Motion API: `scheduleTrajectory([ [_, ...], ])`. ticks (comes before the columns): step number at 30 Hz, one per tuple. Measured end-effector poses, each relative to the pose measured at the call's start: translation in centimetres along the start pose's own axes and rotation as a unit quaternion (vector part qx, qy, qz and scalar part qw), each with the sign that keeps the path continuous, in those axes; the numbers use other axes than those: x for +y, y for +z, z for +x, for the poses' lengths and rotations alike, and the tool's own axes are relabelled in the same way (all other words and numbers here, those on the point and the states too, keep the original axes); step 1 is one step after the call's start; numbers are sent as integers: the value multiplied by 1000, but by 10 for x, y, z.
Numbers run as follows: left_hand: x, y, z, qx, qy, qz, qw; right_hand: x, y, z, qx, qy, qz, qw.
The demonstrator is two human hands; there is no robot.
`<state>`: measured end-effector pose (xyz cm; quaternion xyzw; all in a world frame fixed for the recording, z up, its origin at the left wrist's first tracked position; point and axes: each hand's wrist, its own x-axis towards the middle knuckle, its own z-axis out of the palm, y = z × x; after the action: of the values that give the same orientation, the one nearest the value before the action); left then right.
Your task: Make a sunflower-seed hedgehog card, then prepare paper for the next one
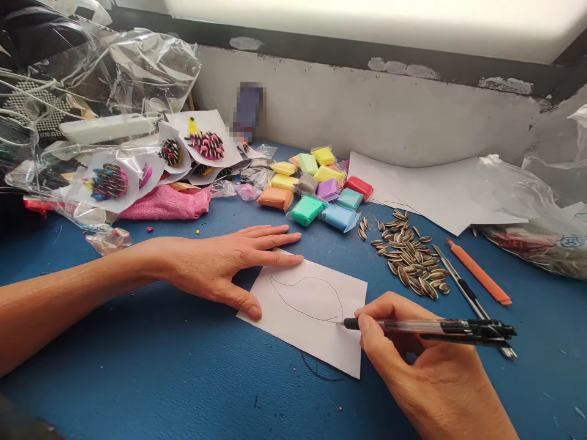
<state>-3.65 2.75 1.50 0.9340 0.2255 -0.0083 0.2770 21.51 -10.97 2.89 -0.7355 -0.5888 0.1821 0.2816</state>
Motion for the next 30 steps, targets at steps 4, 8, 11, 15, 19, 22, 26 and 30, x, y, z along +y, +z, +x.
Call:
scheduleTrajectory([
  [4, 0, -1, 0, -9, -4, 7, 1000, 1, -1, 1, 2, -7, -15, 1000],
  [8, 0, -1, 0, -12, -1, 8, 1000, 5, -2, 3, -1, -3, -20, 1000],
  [11, 0, 0, 0, -5, 2, 1, 1000, 7, -3, 4, -1, -4, -18, 1000],
  [15, -1, 0, 0, 1, 4, -4, 1000, 7, -3, 5, 5, -2, -29, 1000],
  [19, 0, 0, 0, -6, 0, 0, 1000, 7, -2, 6, 10, 8, -13, 1000],
  [22, 1, -1, 1, -11, -3, 5, 1000, 8, -2, 7, 3, 16, 25, 1000],
  [26, 1, -1, 0, -4, 0, -3, 1000, 9, -2, 8, 4, 22, 33, 999],
  [30, 1, -1, 0, -3, 2, -2, 1000, 11, 0, 7, 18, 34, 59, 998],
])
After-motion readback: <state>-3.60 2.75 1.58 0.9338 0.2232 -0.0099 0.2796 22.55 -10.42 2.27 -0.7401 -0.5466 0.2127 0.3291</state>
